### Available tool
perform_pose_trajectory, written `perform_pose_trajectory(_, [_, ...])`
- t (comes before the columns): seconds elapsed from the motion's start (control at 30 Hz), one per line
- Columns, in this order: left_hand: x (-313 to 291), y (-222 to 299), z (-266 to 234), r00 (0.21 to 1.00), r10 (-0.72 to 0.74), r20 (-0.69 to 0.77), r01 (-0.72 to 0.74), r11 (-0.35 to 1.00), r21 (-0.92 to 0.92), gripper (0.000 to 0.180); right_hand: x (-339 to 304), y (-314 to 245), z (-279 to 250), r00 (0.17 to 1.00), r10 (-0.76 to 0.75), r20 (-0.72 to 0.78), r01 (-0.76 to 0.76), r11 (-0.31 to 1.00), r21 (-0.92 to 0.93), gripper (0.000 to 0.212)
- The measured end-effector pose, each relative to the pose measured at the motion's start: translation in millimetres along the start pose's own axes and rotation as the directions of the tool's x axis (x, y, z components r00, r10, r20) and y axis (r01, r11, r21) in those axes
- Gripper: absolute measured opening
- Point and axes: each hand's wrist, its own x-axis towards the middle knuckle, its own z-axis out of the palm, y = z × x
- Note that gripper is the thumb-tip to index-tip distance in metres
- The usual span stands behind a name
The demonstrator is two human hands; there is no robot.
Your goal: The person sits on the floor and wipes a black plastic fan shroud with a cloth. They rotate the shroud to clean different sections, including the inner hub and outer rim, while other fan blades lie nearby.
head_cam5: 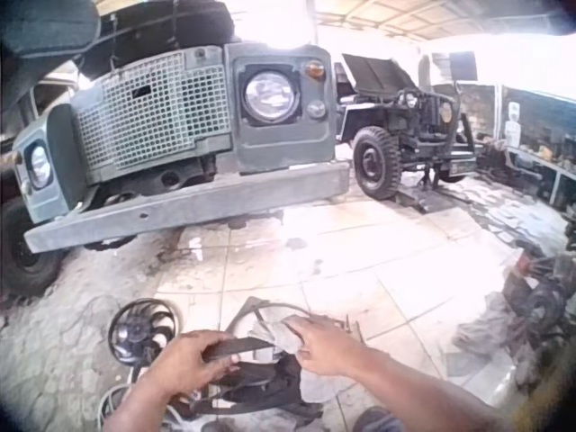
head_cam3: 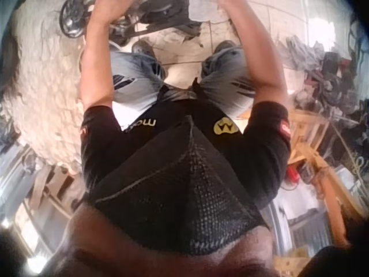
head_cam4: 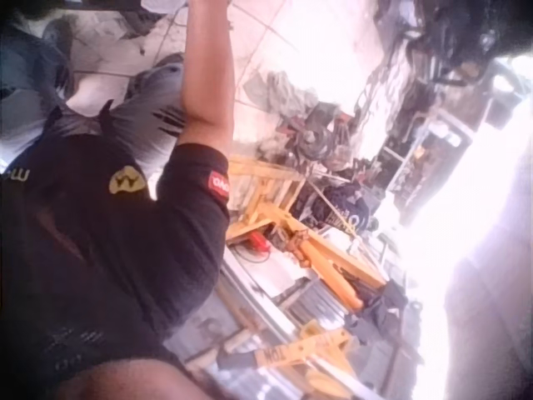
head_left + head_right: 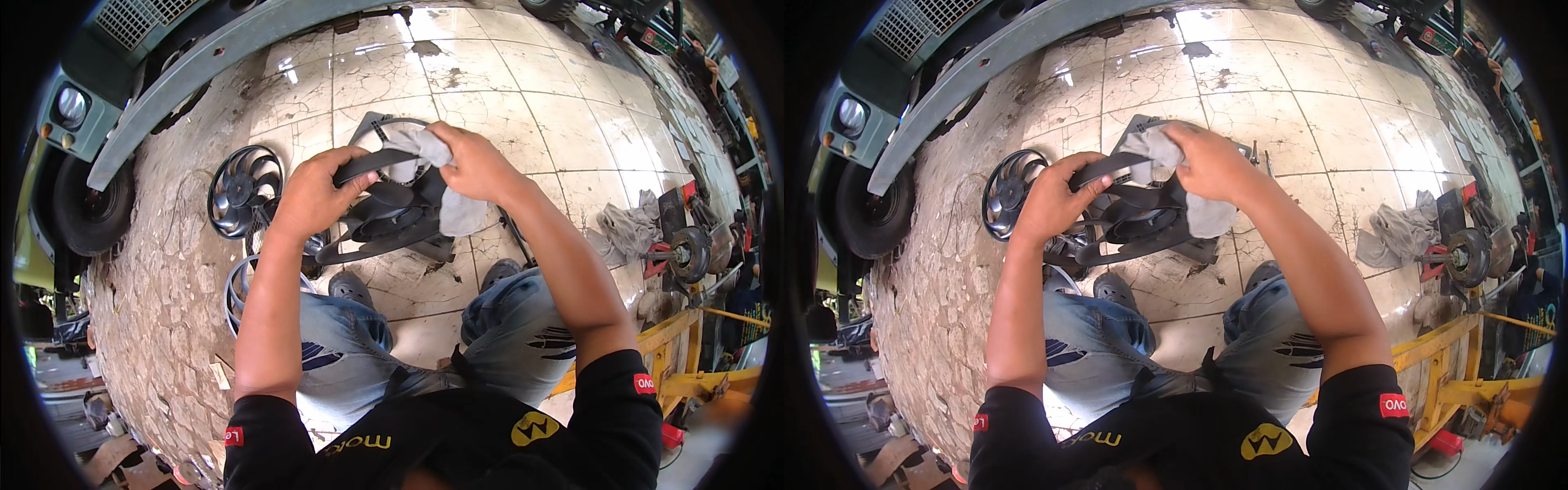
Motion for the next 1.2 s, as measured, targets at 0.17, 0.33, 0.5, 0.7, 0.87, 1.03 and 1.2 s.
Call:
perform_pose_trajectory(0.17, [-1.4,-31.6,-2.0,0.997,0.051,-0.061,-0.045,0.994,0.105,0.031,-5.6,-4.0,-7.5,0.949,0.131,0.288,-0.130,0.991,-0.023,0.056])
perform_pose_trajectory(0.33, [2.0,-42.0,-1.8,0.992,-0.067,-0.109,0.082,0.986,0.144,0.029,-11.9,25.2,-10.7,0.873,0.299,0.385,-0.268,0.954,-0.133,0.052])
perform_pose_trajectory(0.5, [9.5,-58.2,-0.1,0.926,0.128,-0.355,-0.029,0.963,0.269,0.027,-18.6,16.7,-12.5,0.960,0.152,0.235,-0.168,0.984,0.050,0.050])
perform_pose_trajectory(0.7, [21.0,-53.8,-7.8,0.711,0.141,-0.689,0.089,0.954,0.288,0.051,-21.7,-27.0,-13.3,0.974,0.218,-0.064,-0.213,0.974,0.083,0.030])
perform_pose_trajectory(0.87, [30.1,-48.5,4.1,0.723,-0.403,-0.561,0.092,0.861,-0.499,0.071,-20.2,-33.0,-1.0,0.956,0.226,-0.187,-0.240,0.969,-0.057,0.037])
perform_pose_trajectory(1.03, [26.6,-23.0,5.5,0.791,-0.608,-0.068,0.266,0.442,-0.857,0.078,-28.6,-43.4,16.6,0.977,0.186,0.104,-0.189,0.982,0.014,0.047])
perform_pose_trajectory(1.2, [24.0,-58.1,3.7,0.785,-0.619,0.013,0.351,0.428,-0.833,0.059,-39.7,-62.9,42.1,0.974,-0.079,0.212,0.078,0.997,0.013,0.050])
